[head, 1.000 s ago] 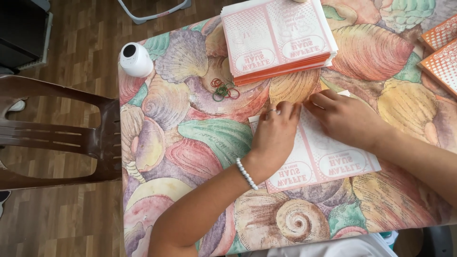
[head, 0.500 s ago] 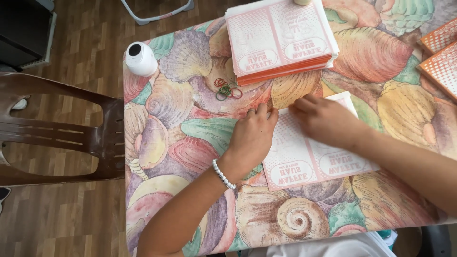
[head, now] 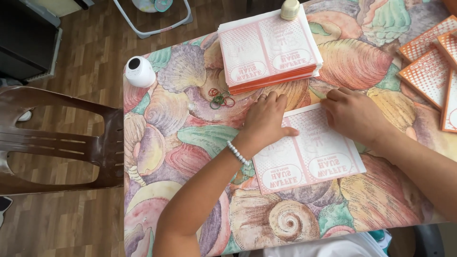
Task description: Folding printed paper sheets into bags and stacking them on a table.
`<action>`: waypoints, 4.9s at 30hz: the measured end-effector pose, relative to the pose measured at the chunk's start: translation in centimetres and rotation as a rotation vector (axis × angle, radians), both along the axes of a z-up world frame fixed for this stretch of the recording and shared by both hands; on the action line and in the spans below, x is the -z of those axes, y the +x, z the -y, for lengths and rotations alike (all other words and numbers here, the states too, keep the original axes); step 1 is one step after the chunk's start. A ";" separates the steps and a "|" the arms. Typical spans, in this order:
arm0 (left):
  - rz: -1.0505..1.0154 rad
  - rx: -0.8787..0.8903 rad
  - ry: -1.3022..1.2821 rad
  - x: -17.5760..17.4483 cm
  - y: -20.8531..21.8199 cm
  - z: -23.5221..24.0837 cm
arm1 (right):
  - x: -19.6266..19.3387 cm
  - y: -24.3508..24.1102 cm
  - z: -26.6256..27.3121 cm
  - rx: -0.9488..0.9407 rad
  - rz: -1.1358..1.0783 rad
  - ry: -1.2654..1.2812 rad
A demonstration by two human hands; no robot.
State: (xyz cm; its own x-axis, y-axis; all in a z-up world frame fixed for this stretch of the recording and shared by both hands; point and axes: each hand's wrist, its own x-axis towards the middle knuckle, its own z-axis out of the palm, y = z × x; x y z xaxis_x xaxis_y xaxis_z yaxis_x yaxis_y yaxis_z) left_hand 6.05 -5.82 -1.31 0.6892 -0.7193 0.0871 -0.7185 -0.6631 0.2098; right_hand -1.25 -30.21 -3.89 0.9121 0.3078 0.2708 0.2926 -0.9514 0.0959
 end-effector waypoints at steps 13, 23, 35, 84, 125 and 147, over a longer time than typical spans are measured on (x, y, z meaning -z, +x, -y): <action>-0.418 -0.125 -0.196 -3.8 -0.9 -0.6 | -6.7 -0.2 3.7 0.293 -0.314 1.195; -0.298 -0.162 -1.239 -3.4 -4.6 -4.0 | -12.9 1.5 3.1 -0.208 -0.231 1.206; -0.622 -0.109 -1.207 -3.0 -3.5 -6.0 | -11.3 0.2 -1.5 -0.104 0.089 1.018; 0.186 -0.176 -0.171 -1.1 -7.7 -9.6 | -3.2 6.6 -13.9 -0.175 -0.452 0.617; 0.225 -0.235 -0.018 -0.4 -8.1 -9.2 | -5.7 2.5 -12.7 -0.589 0.002 -0.241; -0.024 -0.236 -0.171 -1.0 -6.1 -10.3 | -6.5 2.4 -13.4 -0.549 -0.017 -0.220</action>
